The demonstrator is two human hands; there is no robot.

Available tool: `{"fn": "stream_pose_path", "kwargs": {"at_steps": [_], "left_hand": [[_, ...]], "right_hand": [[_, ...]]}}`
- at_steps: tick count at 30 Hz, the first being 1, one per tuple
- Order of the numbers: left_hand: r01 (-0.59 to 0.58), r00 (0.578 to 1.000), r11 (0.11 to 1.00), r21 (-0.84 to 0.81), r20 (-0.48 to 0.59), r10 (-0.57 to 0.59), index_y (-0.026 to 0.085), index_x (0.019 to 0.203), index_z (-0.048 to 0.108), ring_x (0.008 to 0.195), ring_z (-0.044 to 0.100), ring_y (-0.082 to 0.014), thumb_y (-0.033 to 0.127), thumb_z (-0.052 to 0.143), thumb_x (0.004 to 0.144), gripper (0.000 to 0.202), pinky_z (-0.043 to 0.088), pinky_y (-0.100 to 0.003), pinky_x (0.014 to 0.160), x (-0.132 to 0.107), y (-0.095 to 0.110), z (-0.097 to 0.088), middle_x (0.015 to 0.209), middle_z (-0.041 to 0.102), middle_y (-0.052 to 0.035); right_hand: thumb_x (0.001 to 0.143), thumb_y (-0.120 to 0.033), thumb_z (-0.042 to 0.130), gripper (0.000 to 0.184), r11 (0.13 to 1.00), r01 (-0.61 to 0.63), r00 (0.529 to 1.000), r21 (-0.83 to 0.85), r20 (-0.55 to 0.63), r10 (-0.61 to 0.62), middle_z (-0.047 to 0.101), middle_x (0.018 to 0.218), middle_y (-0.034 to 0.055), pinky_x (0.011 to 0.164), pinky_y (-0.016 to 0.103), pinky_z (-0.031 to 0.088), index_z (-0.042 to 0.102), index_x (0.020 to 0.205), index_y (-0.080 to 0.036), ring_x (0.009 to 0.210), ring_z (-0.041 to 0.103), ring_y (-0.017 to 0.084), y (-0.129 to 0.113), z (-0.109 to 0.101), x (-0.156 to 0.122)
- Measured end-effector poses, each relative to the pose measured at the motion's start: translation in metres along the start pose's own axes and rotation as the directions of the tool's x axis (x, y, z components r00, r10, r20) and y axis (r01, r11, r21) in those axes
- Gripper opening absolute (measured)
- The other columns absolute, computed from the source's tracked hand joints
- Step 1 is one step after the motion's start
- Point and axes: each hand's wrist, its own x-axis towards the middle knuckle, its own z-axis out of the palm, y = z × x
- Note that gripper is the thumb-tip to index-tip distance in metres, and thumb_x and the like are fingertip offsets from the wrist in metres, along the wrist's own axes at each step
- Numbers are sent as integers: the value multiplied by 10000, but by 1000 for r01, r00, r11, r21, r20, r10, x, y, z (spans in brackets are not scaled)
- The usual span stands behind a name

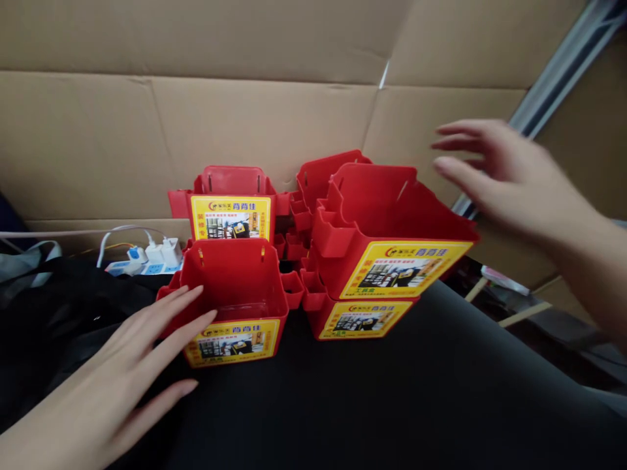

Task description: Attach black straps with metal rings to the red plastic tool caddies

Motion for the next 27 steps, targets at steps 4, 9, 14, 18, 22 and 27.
{"fn": "stream_pose_path", "kwargs": {"at_steps": [4, 9, 14, 18, 22, 27], "left_hand": [[-56, 997, 987, 149, -47, 63, 227, 1329, 411, 1294, 358, -301, 340, 485, 867, 482, 336, -501, 1028, 16, -6, 29, 1419, 393, -75], [-47, 998, 981, 186, -33, 54, 187, 1153, 566, 1218, 450, -295, 372, 503, 862, 351, 376, -471, 972, 23, -11, 41, 1323, 512, -86], [-71, 996, 985, 155, -35, 77, 195, 1153, 565, 1161, 499, -284, 387, 512, 854, 359, 391, -454, 952, 24, -19, 40, 1286, 545, -82], [-63, 995, 976, 209, -66, 79, 170, 1230, 511, 1218, 447, -299, 362, 529, 849, 427, 332, -493, 1011, 23, -17, 41, 1334, 489, -120], [-34, 977, 976, 215, -197, 78, 165, 1284, 460, 1312, 325, -316, 197, 538, 847, 446, 233, -540, 1065, 15, 7, 40, 1409, 378, -170], [-487, 862, 872, 48, -136, 488, 220, 1177, 553, 1326, 322, -225, 131, 492, 872, 324, 198, -429, 1127, 6, 41, 59, 1357, 478, -63]], "right_hand": [[838, -255, 488, 385, 947, 223, 934, -230, -229, -275, 553, 1181, 154, 977, 486, 372, 498, 1212, -162, 1170, 486, 282, -48, 17, -63], [787, -182, 565, 587, 806, 565, 816, -175, -28, -578, 359, 1405, 125, 1065, 473, 285, 382, 1343, -219, 1353, 249, 261, -70, 69, -128], [869, -160, 463, 423, 586, 810, 580, -31, 194, -791, 485, 1341, -42, 1090, 307, 272, 500, 1245, -350, 1319, 321, 104, -69, 109, -156], [830, -79, 432, 485, 729, 685, 712, -17, 231, -663, 456, 1365, 78, 1082, 479, 229, 489, 1283, -245, 1357, 250, 225, -65, 127, -169], [813, -75, 421, 486, 788, 614, 763, 55, 217, -609, 446, 1368, 106, 1065, 458, 284, 500, 1275, -203, 1373, 194, 232, -64, 135, -176], [820, -89, 423, 452, 812, 572, 786, 114, 209, -582, 475, 1338, 127, 1036, 446, 346, 514, 1255, -170, 1361, 233, 236, -63, 138, -175]]}}
